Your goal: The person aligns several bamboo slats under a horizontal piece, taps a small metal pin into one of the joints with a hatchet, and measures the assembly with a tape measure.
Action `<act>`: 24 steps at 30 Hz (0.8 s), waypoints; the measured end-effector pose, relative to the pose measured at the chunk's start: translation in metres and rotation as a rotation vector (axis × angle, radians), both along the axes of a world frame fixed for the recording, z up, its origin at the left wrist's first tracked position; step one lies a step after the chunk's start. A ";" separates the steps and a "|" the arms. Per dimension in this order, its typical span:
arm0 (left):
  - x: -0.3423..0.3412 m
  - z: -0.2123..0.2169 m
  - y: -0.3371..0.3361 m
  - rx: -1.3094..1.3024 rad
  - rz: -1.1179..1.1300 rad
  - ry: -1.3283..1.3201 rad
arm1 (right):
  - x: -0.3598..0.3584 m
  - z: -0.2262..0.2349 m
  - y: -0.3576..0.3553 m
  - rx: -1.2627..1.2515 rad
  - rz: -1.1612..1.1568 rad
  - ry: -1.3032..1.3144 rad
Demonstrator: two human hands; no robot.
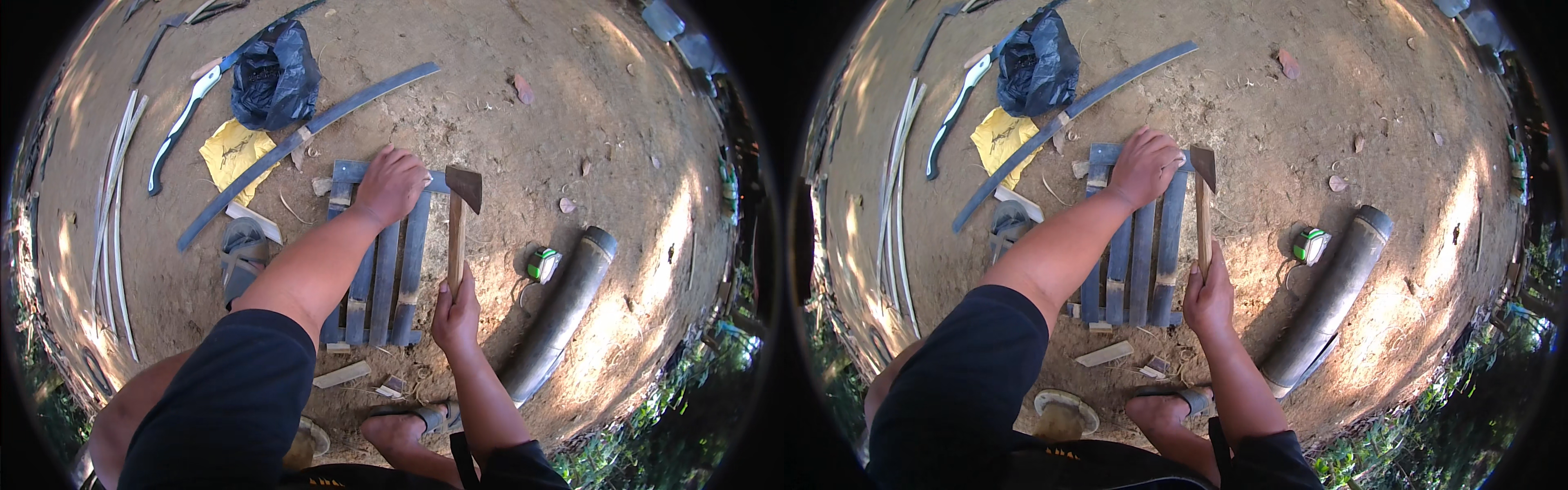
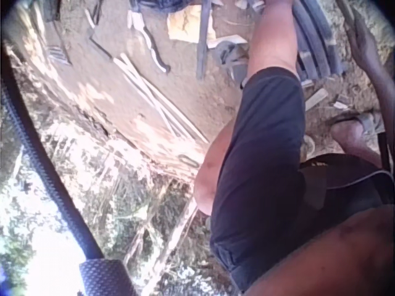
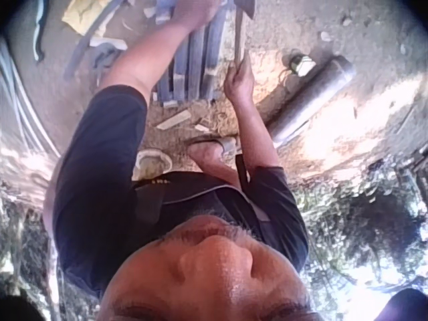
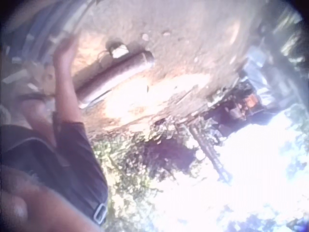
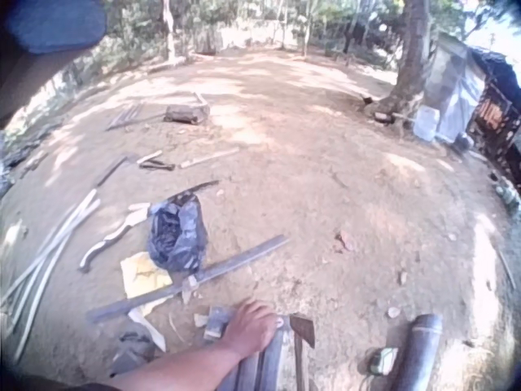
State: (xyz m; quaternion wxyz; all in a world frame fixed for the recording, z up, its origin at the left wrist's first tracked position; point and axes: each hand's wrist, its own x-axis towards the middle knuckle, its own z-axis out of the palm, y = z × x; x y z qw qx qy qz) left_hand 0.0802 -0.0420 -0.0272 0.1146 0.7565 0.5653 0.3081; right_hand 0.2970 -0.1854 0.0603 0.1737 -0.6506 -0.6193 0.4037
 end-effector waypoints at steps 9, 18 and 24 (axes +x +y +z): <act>-0.001 0.001 0.000 -0.040 0.002 0.008 | -0.001 -0.008 0.000 0.023 0.052 -0.037; -0.001 0.000 0.000 -0.020 0.015 -0.025 | -0.002 -0.004 0.001 0.012 -0.012 0.063; 0.000 0.002 -0.001 -0.066 0.042 -0.044 | 0.000 0.004 0.006 -0.062 0.036 0.049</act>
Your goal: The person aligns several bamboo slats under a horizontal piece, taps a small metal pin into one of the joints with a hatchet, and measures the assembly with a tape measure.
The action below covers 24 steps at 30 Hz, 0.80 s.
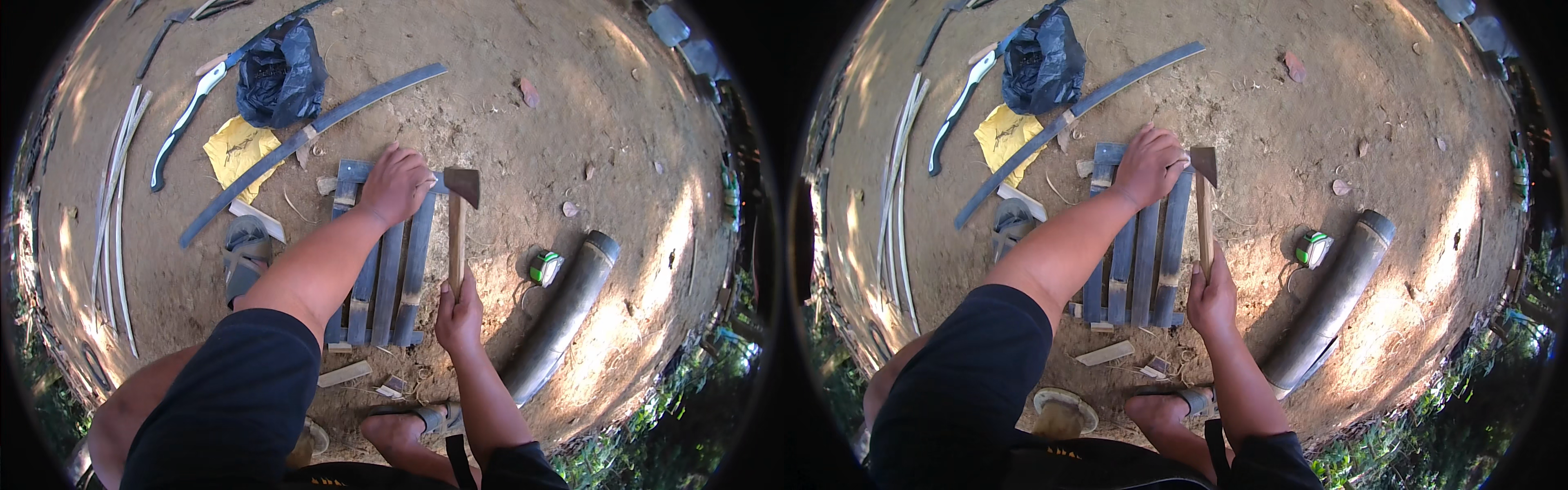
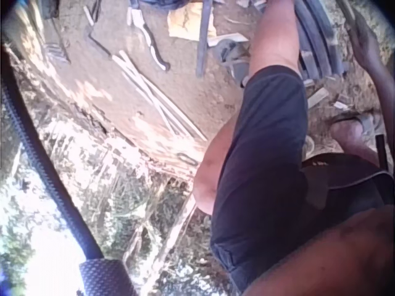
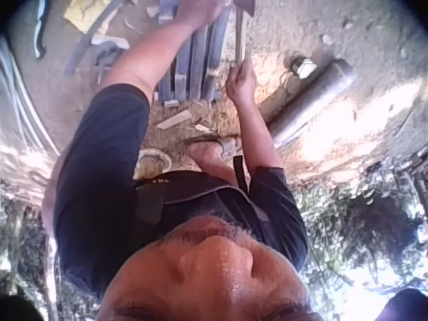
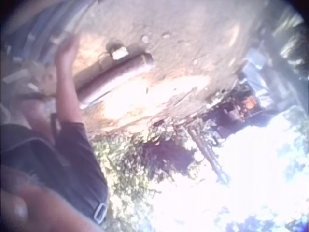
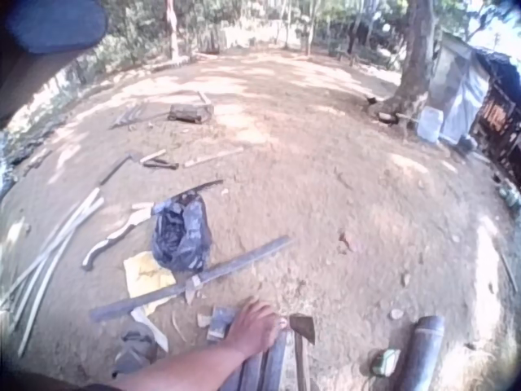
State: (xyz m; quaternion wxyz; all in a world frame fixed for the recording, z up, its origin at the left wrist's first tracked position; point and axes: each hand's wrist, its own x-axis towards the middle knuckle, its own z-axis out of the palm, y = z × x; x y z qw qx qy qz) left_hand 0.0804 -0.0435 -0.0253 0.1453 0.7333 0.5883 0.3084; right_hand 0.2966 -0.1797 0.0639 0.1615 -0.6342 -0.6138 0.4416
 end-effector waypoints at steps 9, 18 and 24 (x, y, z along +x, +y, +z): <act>0.000 0.000 0.001 -0.006 -0.003 0.004 | -0.001 -0.001 0.004 0.130 0.034 -0.036; 0.002 0.001 -0.003 -0.014 0.018 0.026 | 0.000 0.002 0.005 -0.030 0.029 -0.076; 0.000 -0.003 -0.001 -0.028 0.017 0.013 | 0.001 -0.003 0.004 -0.042 0.039 -0.100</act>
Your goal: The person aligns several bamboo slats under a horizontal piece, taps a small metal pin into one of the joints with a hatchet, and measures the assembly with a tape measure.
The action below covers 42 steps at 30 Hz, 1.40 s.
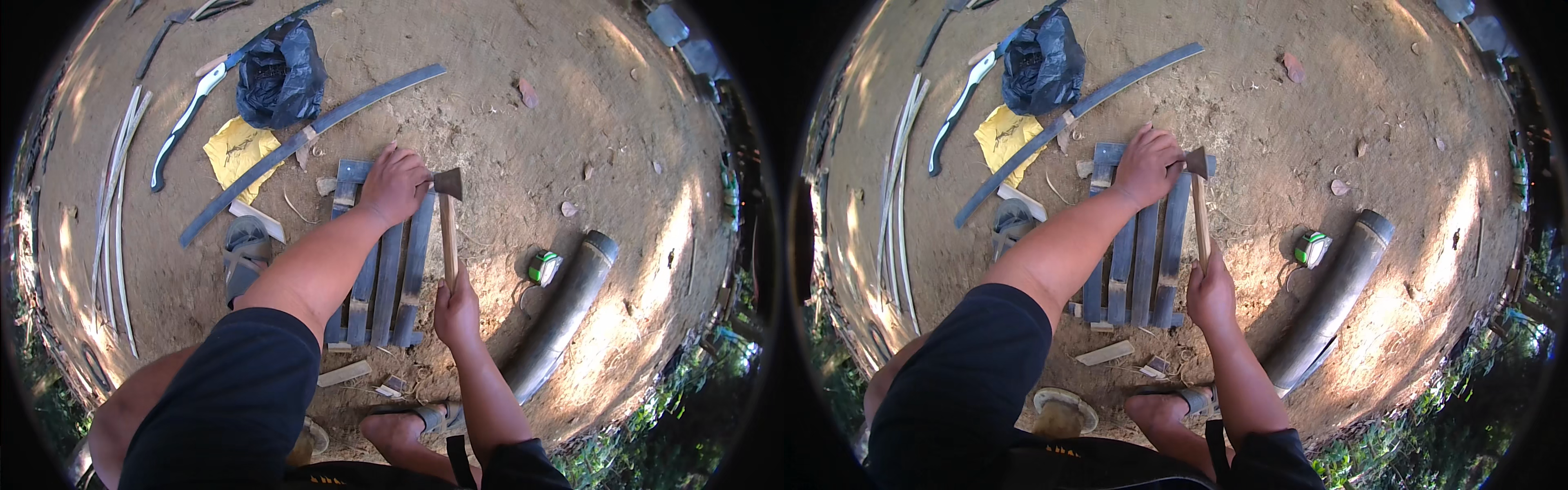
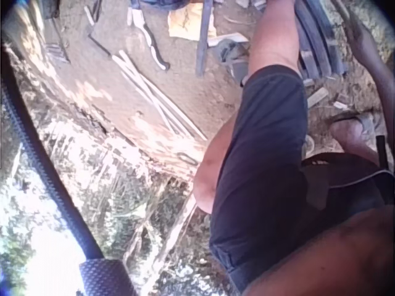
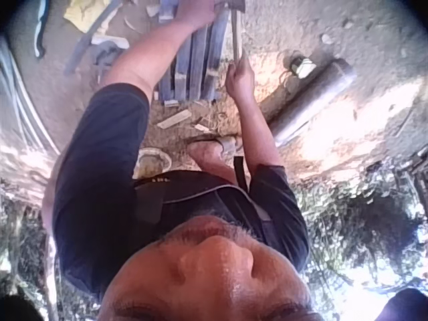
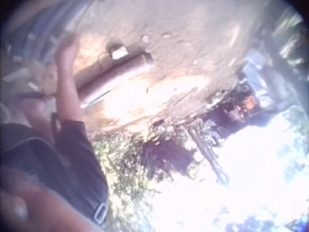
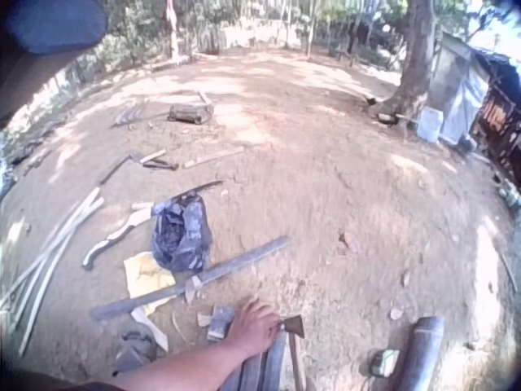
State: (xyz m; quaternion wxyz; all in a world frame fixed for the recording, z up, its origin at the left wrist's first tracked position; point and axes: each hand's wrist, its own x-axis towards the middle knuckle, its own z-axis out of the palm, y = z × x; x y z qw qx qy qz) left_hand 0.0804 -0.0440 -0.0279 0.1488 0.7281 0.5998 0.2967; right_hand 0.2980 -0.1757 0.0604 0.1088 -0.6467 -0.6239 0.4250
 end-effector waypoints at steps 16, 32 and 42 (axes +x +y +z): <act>0.000 0.000 0.002 0.001 0.000 -0.006 | -0.014 0.018 0.003 0.118 -0.116 0.117; -0.001 0.001 0.002 -0.006 0.016 0.012 | -0.008 0.013 0.007 0.022 -0.030 -0.018; 0.000 0.008 -0.010 -0.122 0.027 0.044 | -0.010 -0.010 0.010 0.073 -0.090 0.016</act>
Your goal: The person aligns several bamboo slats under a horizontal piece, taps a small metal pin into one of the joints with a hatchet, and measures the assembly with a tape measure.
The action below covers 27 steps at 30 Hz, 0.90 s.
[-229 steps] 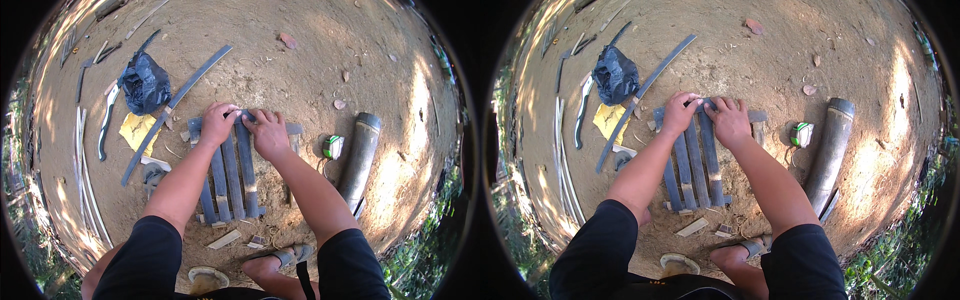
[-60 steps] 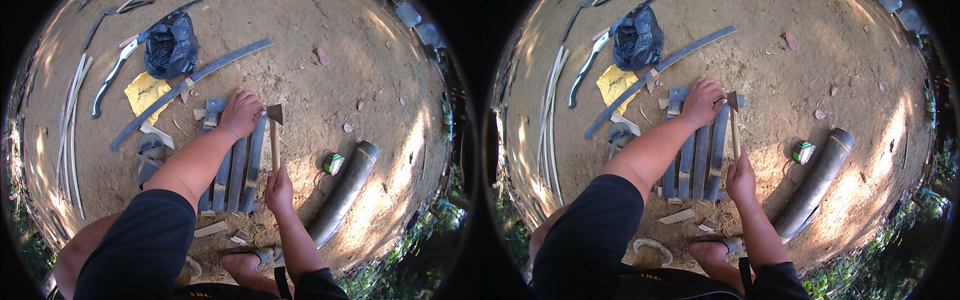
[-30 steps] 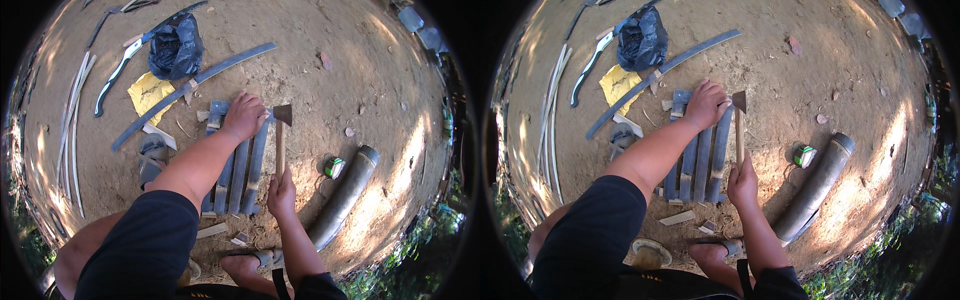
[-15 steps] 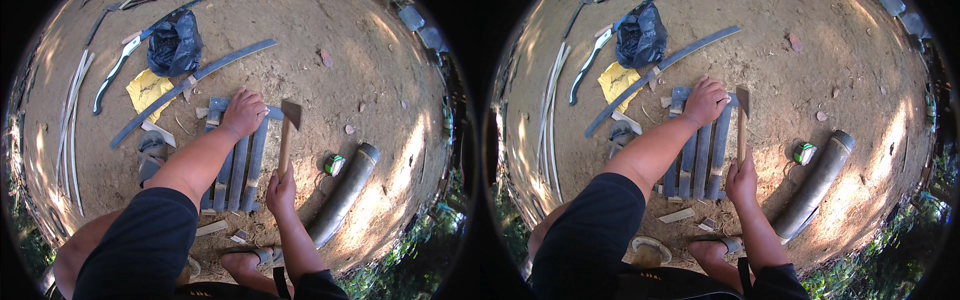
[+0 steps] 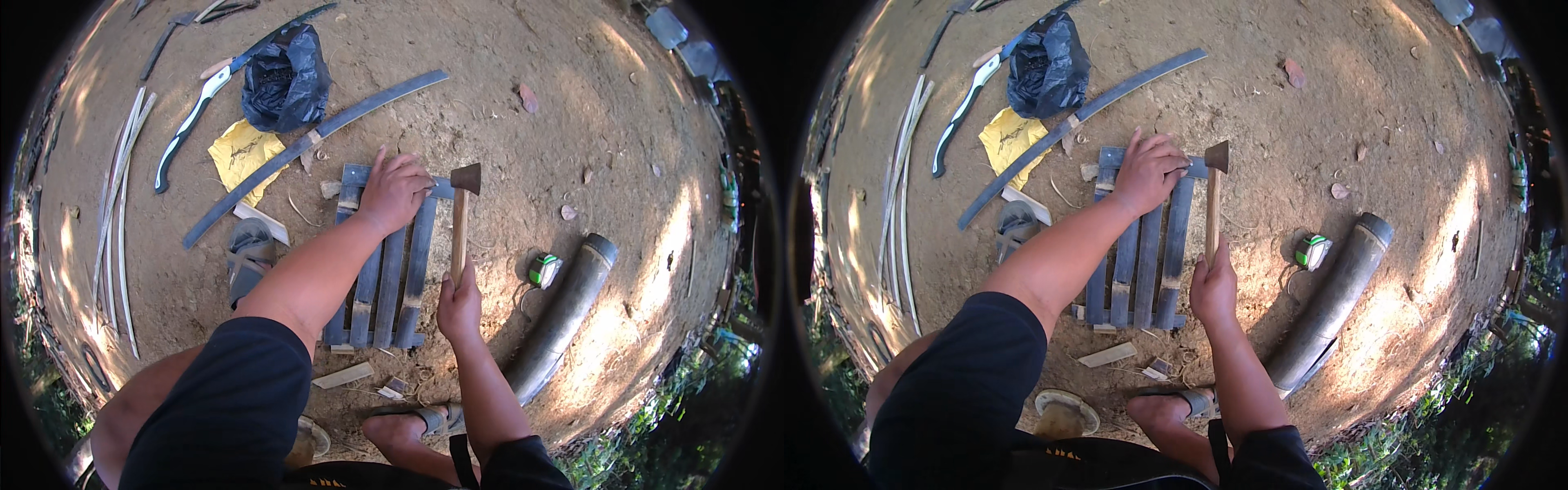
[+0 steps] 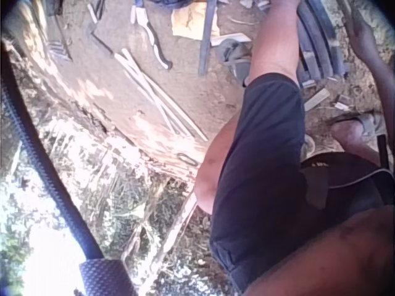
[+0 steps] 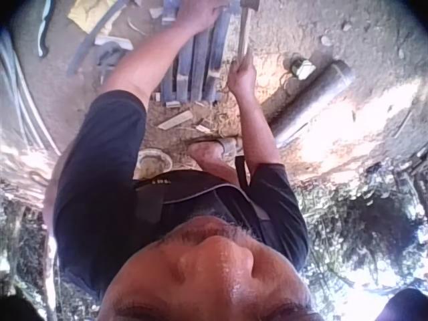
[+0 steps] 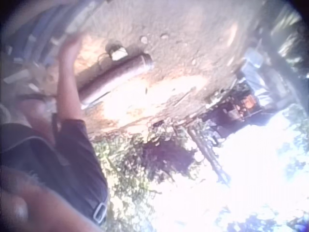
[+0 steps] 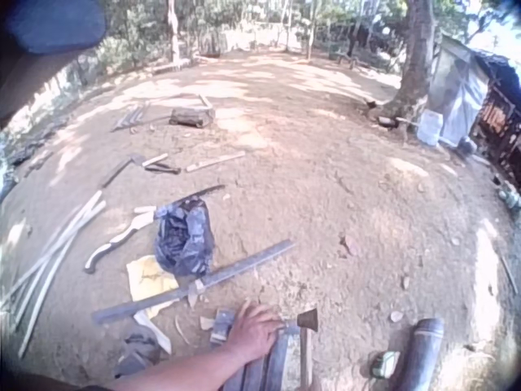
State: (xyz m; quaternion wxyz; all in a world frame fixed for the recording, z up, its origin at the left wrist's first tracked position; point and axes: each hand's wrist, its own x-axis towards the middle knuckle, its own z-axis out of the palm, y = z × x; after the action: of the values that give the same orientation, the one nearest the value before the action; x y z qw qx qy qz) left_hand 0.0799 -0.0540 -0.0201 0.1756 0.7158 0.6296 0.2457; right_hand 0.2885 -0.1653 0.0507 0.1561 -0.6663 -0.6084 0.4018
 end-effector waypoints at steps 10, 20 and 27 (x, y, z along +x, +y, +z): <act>-0.010 0.026 0.030 -0.335 0.105 0.015 | -0.006 -0.014 -0.004 -0.280 0.051 -0.008; -0.017 0.035 0.041 -0.498 0.085 0.074 | 0.008 -0.030 -0.009 -0.204 0.085 0.002; -0.025 0.042 0.056 -0.607 0.009 0.133 | -0.009 0.035 0.001 0.002 0.044 0.073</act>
State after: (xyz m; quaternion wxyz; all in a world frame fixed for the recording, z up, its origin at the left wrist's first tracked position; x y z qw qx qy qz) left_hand 0.0548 0.0018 0.0214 0.3389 0.6424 0.6873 -0.0002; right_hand 0.2798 -0.1640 0.0855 0.1700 -0.6375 -0.6173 0.4285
